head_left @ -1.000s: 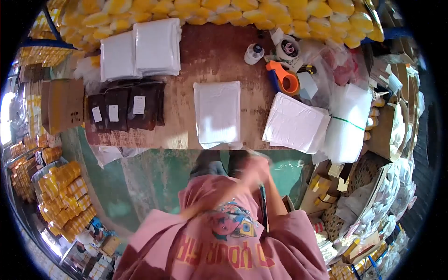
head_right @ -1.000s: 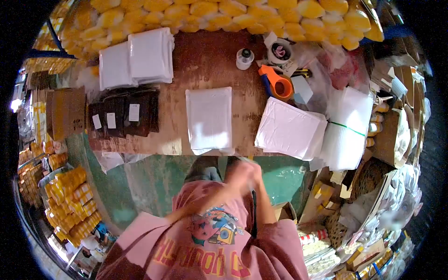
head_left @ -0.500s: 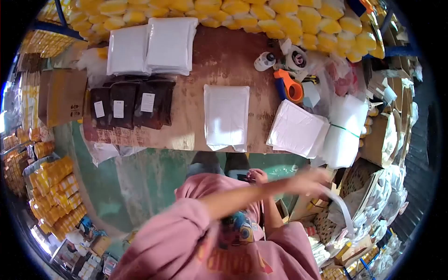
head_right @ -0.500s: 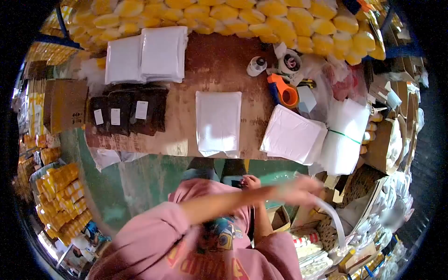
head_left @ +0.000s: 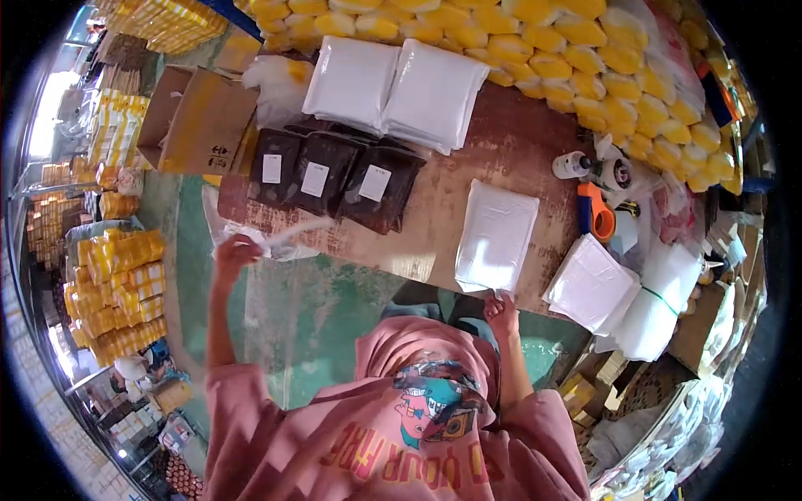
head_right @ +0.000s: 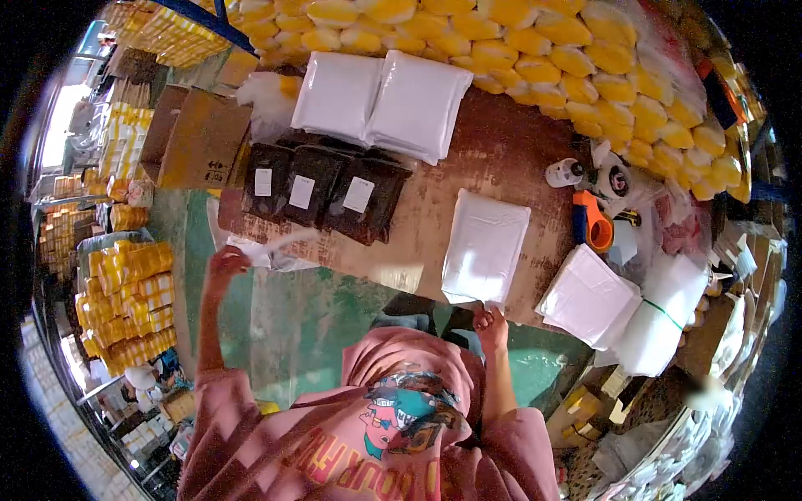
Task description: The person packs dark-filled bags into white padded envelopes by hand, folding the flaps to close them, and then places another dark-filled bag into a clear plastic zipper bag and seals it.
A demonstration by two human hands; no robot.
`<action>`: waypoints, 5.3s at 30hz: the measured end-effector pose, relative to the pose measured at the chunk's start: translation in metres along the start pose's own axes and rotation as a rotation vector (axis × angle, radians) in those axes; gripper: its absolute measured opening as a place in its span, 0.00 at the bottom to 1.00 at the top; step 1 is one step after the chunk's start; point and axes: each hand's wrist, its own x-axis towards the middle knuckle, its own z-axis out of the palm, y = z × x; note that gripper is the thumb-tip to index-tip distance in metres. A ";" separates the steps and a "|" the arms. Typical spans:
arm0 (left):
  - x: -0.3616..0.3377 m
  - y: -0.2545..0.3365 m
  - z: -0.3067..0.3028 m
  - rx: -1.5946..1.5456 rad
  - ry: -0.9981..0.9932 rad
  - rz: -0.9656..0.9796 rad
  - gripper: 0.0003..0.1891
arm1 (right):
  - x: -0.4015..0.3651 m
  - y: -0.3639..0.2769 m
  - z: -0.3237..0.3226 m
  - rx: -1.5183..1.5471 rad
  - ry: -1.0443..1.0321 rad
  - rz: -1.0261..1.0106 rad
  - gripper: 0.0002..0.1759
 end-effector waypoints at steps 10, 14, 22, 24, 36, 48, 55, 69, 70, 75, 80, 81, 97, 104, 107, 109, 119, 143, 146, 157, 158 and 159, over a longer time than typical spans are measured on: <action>0.015 0.013 0.005 0.043 0.093 -0.147 0.06 | -0.007 0.036 0.050 -0.261 -0.073 -0.108 0.06; 0.019 0.009 0.025 0.014 0.030 -0.136 0.07 | -0.014 0.046 0.057 -0.281 0.035 -0.202 0.05; 0.024 0.034 0.038 0.041 -0.011 -0.132 0.03 | -0.006 0.098 0.062 -0.579 0.121 -0.259 0.09; 0.024 0.036 0.035 0.046 0.009 -0.149 0.03 | 0.000 0.121 0.048 -0.594 0.058 -0.264 0.10; 0.043 0.017 -0.003 -0.049 0.030 0.070 0.09 | -0.013 0.068 0.012 -0.608 0.075 -0.258 0.13; 0.146 0.157 -0.157 -0.369 0.631 0.567 0.07 | -0.061 0.022 -0.033 -0.844 0.392 -0.275 0.12; 0.191 0.061 -0.268 0.259 1.129 0.146 0.12 | -0.082 0.008 -0.050 -0.842 0.416 -0.333 0.07; 0.090 0.002 0.115 -0.325 -0.063 0.299 0.19 | -0.060 -0.046 0.035 -1.203 0.495 -0.702 0.20; 0.063 -0.013 0.204 -0.649 -0.219 0.016 0.20 | -0.052 -0.049 0.036 -1.201 0.412 -0.672 0.20; 0.037 -0.051 0.413 0.368 -0.274 0.151 0.26 | -0.021 -0.052 0.052 -1.405 0.204 -0.761 0.18; 0.058 -0.055 0.434 0.257 -0.360 0.134 0.16 | -0.002 -0.068 0.040 -1.274 0.154 -0.580 0.16; 0.061 -0.069 0.432 0.197 -0.392 0.067 0.15 | 0.003 -0.071 0.030 -1.258 0.138 -0.611 0.16; 0.037 -0.076 0.416 0.609 -0.329 0.574 0.24 | -0.015 -0.085 0.024 -2.079 -0.176 -1.327 0.28; 0.056 -0.082 0.430 0.834 -0.203 1.056 0.23 | 0.008 -0.084 0.023 -2.153 -0.300 -1.677 0.22; 0.067 -0.089 0.435 0.823 -0.208 1.051 0.15 | 0.021 -0.086 0.021 -2.221 -0.356 -1.626 0.18; 0.074 -0.087 0.433 0.797 -0.248 1.021 0.11 | 0.017 -0.089 0.022 -2.267 -0.403 -1.504 0.18; 0.068 -0.094 0.414 0.601 -0.514 0.854 0.05 | 0.014 -0.099 0.011 -2.158 -0.493 -1.416 0.21; 0.047 -0.066 0.460 0.294 0.155 0.309 0.07 | 0.001 -0.035 0.055 -1.087 0.321 -0.862 0.06; 0.046 -0.062 0.471 0.324 0.202 0.279 0.07 | 0.000 -0.033 0.057 -1.182 0.428 -0.937 0.07; 0.049 -0.077 0.460 0.108 0.340 0.399 0.08 | 0.003 -0.045 0.048 -1.163 0.251 -1.187 0.10; 0.049 -0.079 0.463 0.087 0.386 0.423 0.07 | 0.003 -0.045 0.046 -1.205 0.255 -1.201 0.10; 0.049 -0.079 0.464 0.066 0.432 0.447 0.07 | 0.003 -0.045 0.044 -1.249 0.259 -1.214 0.11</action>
